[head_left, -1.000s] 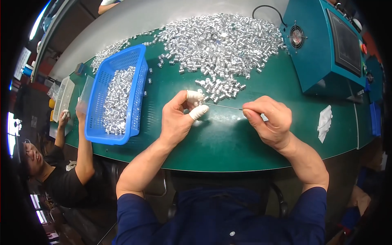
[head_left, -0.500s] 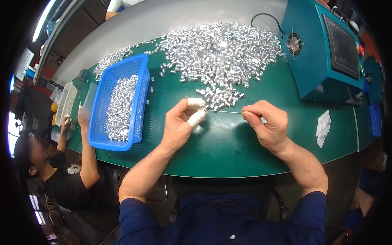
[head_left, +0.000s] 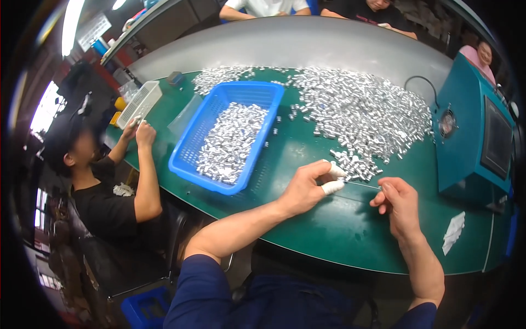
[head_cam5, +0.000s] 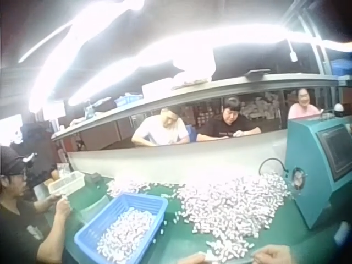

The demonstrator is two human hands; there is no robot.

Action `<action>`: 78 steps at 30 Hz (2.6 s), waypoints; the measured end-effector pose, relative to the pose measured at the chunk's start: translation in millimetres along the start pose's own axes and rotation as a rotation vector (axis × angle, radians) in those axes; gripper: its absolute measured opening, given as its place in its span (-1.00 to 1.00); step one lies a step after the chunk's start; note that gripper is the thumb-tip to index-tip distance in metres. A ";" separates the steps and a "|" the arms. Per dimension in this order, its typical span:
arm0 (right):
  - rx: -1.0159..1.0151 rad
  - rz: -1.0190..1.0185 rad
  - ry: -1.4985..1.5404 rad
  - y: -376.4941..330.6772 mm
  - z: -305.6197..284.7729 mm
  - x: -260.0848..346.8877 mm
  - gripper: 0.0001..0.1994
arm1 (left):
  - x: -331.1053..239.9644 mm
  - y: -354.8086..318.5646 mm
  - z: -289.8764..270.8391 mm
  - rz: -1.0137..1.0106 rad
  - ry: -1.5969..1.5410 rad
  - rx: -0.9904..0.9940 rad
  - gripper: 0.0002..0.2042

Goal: Stringing small silver metal components onto a thin wire or thread at a factory assembly workstation.

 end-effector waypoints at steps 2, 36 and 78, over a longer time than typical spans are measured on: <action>0.021 -0.101 -0.035 -6.5 2.7 5.9 -0.79 | 18.9 -0.5 4.5 -0.171 -0.196 0.026 -0.81; -0.003 -0.849 -0.584 -37.4 22.3 63.9 -0.76 | 21.8 3.8 22.9 -0.191 -0.361 0.140 -0.85; 0.206 0.088 0.036 -4.0 8.4 -7.3 -0.82 | 5.2 -1.1 17.3 -0.014 0.018 0.033 -0.79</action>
Point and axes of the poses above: each hand's wrist, its own y-axis towards the middle knuckle, its own z-axis out of the palm, x = y × z, the point moved 8 cm from there along y, towards the middle knuckle, and after that the axes turned 5 degrees about -y, right-handed, at the moved point
